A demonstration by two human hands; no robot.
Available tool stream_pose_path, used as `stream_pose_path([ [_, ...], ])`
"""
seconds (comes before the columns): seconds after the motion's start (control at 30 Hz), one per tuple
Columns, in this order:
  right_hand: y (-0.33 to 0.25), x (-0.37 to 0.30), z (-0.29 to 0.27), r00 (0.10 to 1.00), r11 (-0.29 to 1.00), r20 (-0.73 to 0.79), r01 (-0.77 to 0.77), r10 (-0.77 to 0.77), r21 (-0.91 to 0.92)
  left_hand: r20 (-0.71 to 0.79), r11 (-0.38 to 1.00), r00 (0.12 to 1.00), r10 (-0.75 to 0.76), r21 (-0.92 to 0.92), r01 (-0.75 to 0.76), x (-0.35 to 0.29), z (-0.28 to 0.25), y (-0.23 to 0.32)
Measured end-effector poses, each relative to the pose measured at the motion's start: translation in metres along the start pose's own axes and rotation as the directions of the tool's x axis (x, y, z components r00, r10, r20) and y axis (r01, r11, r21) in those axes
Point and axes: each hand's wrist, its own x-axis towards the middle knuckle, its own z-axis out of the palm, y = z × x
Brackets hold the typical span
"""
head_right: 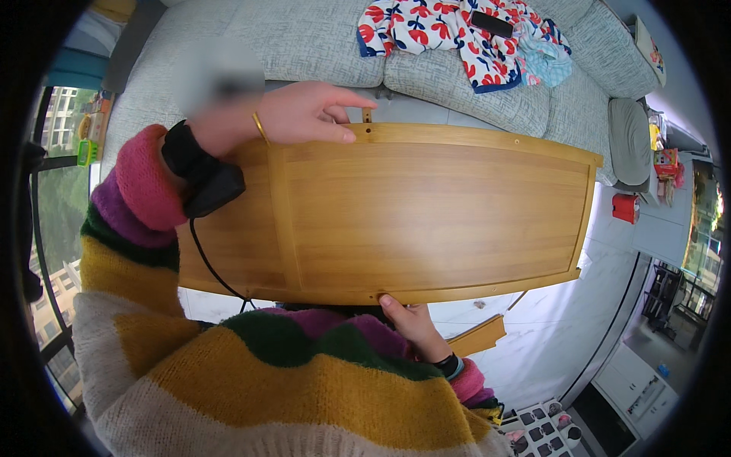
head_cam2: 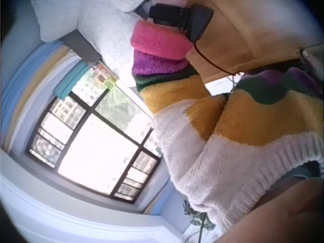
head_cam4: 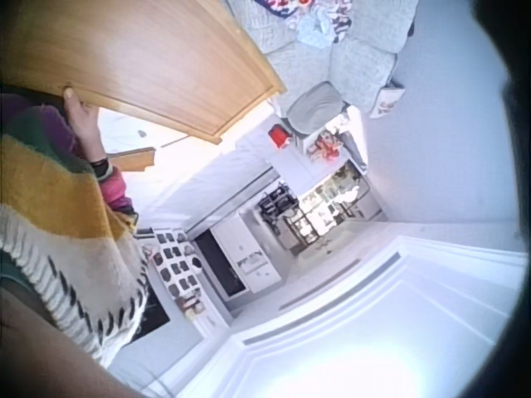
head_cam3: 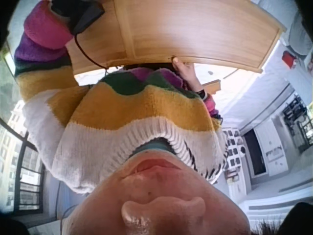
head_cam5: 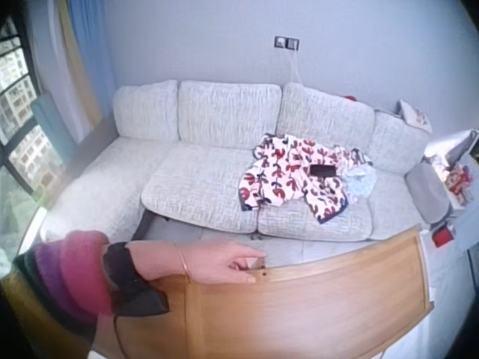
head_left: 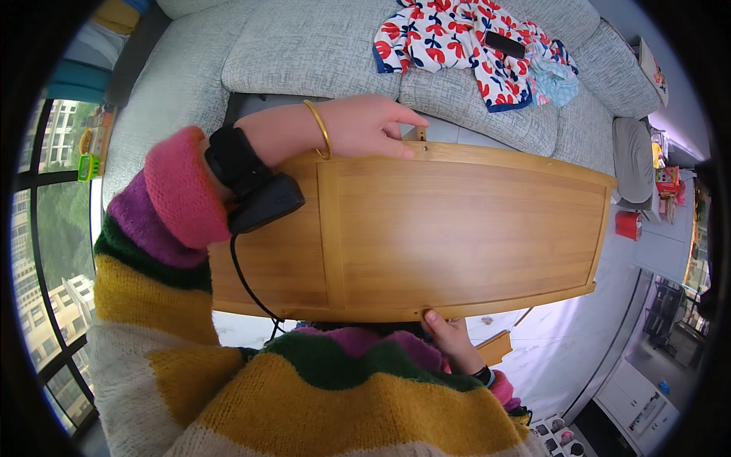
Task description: The person assembles a wooden furniture piece by inserting dowels into pre-drilled holes and joining panels. They repeatedly flip the panel to access different sides and continue inserting dowels until the clip ends.
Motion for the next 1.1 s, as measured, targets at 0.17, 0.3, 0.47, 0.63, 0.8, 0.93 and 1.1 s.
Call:
stream_pose_path([
  [0.17, -0.009, 0.009, -0.001, 0.998, 0.998, -0.051, 0.04, -0.038, 0.043, -0.046, 0.999, 0.999, -0.026, -0.024, 0.025, 0.006, -0.006, -0.004],
  [0.3, -0.022, 0.025, -0.007, 0.998, 0.995, -0.065, 0.021, -0.014, 0.098, -0.068, 0.997, 0.995, -0.076, -0.011, 0.076, 0.015, -0.018, -0.01],
  [0.47, -0.051, 0.055, -0.01, 0.991, 0.99, 0.022, 0.132, -0.133, 0.044, -0.13, 0.99, 0.989, -0.071, -0.13, 0.054, 0.025, -0.029, -0.029],
  [0.63, -0.087, 0.079, -0.02, 0.948, 0.923, 0.176, 0.302, -0.265, -0.239, -0.32, 0.989, 0.947, 0.025, 0.143, 0.023, 0.028, -0.035, -0.044],
  [0.8, -0.102, 0.102, -0.023, 0.972, 0.968, 0.232, 0.104, -0.05, -0.229, -0.276, 0.964, 0.957, -0.091, 0.216, 0.154, 0.034, -0.054, -0.038],
  [0.93, -0.105, 0.113, -0.021, 0.95, 0.931, 0.311, 0.111, 0.002, -0.347, -0.33, 0.955, 0.938, -0.108, 0.228, 0.19, 0.034, -0.055, -0.036],
  [1.1, -0.097, 0.117, -0.026, 0.786, 0.665, 0.448, 0.607, -0.425, -0.434, -0.334, 0.954, 0.942, -0.022, 0.275, 0.12, 0.038, -0.05, -0.036],
])
